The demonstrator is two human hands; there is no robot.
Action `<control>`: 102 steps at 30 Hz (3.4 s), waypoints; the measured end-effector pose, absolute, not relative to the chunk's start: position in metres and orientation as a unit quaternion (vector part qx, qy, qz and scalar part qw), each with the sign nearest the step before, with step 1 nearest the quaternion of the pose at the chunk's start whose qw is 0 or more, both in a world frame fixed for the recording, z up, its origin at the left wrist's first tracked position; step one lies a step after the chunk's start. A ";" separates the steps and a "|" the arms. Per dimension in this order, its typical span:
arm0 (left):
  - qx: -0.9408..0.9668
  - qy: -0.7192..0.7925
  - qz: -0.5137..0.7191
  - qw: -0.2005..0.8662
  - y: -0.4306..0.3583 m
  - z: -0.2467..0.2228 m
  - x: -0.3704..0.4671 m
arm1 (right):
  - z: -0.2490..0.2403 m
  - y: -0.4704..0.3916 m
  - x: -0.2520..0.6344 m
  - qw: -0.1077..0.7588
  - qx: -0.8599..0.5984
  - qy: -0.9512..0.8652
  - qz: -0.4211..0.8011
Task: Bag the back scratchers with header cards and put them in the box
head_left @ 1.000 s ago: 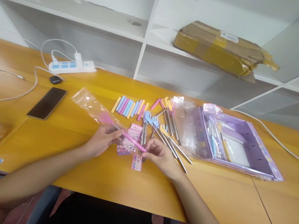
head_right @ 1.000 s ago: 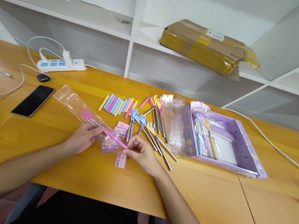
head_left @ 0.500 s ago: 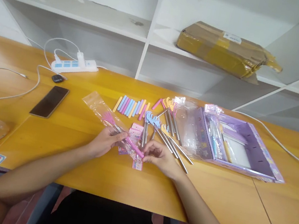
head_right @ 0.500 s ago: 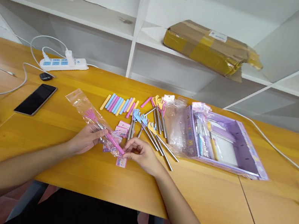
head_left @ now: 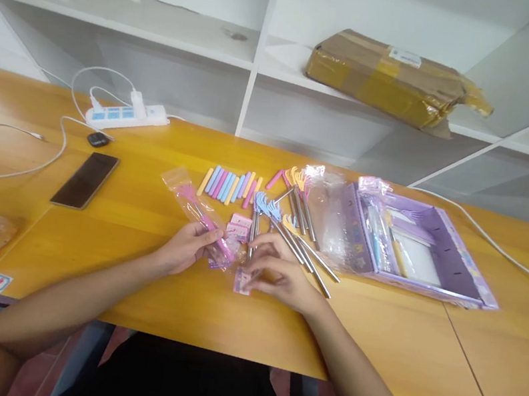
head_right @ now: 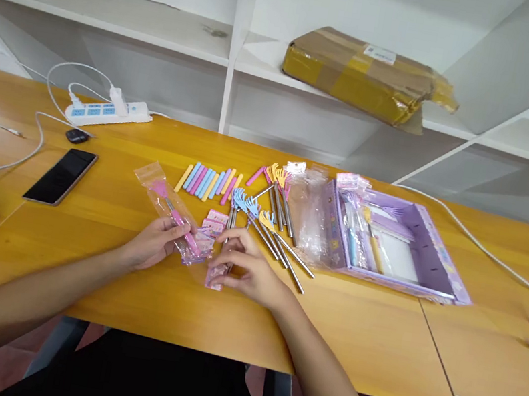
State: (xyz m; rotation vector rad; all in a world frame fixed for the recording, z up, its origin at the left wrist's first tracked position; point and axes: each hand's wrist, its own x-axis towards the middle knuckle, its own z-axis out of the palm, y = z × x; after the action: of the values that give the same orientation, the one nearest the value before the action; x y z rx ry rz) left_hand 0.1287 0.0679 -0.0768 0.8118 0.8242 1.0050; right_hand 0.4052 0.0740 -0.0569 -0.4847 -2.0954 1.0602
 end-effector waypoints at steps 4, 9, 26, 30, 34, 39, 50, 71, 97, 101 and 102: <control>0.392 0.371 0.428 0.725 0.065 -0.077 0.131 | -0.051 0.070 0.401 0.404 -0.191 -0.824 0.347; 0.461 0.360 0.365 0.725 0.058 -0.080 0.135 | -0.052 0.065 0.385 0.428 -0.240 -0.816 0.307; 0.547 0.277 0.298 0.732 0.051 -0.087 0.136 | -0.071 0.065 0.378 0.270 -0.309 -0.581 0.703; 0.535 0.254 0.250 0.766 0.054 -0.073 0.130 | -0.064 0.066 0.386 0.221 -0.281 -0.624 0.695; 0.523 0.271 0.175 0.789 0.055 -0.061 0.123 | -0.059 0.077 0.399 0.292 -0.358 -0.774 0.432; 0.568 0.232 0.105 0.782 0.045 -0.063 0.125 | -0.064 0.085 0.403 0.282 -0.338 -0.878 0.190; 0.570 0.185 0.029 0.800 0.036 -0.049 0.130 | -0.077 0.071 0.379 0.293 -0.346 -0.857 0.243; 0.575 0.394 0.306 0.648 0.052 -0.076 0.132 | -0.080 0.082 0.371 0.351 -0.394 -0.802 0.280; 0.487 0.372 0.402 0.680 0.050 -0.091 0.145 | -0.078 0.080 0.377 0.426 -0.334 -0.838 0.063; 0.507 0.372 0.395 0.670 0.054 -0.086 0.147 | -0.067 0.079 0.371 0.457 -0.347 -0.799 0.180; 0.508 0.370 0.397 0.669 0.056 -0.085 0.148 | -0.066 0.079 0.370 0.455 -0.361 -0.789 0.201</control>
State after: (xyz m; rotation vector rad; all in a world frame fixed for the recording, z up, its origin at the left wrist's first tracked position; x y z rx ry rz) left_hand 0.1476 0.0560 -0.0848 1.1451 0.8341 0.8959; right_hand 0.3700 0.0785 -0.0659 -0.8902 -1.9452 0.4968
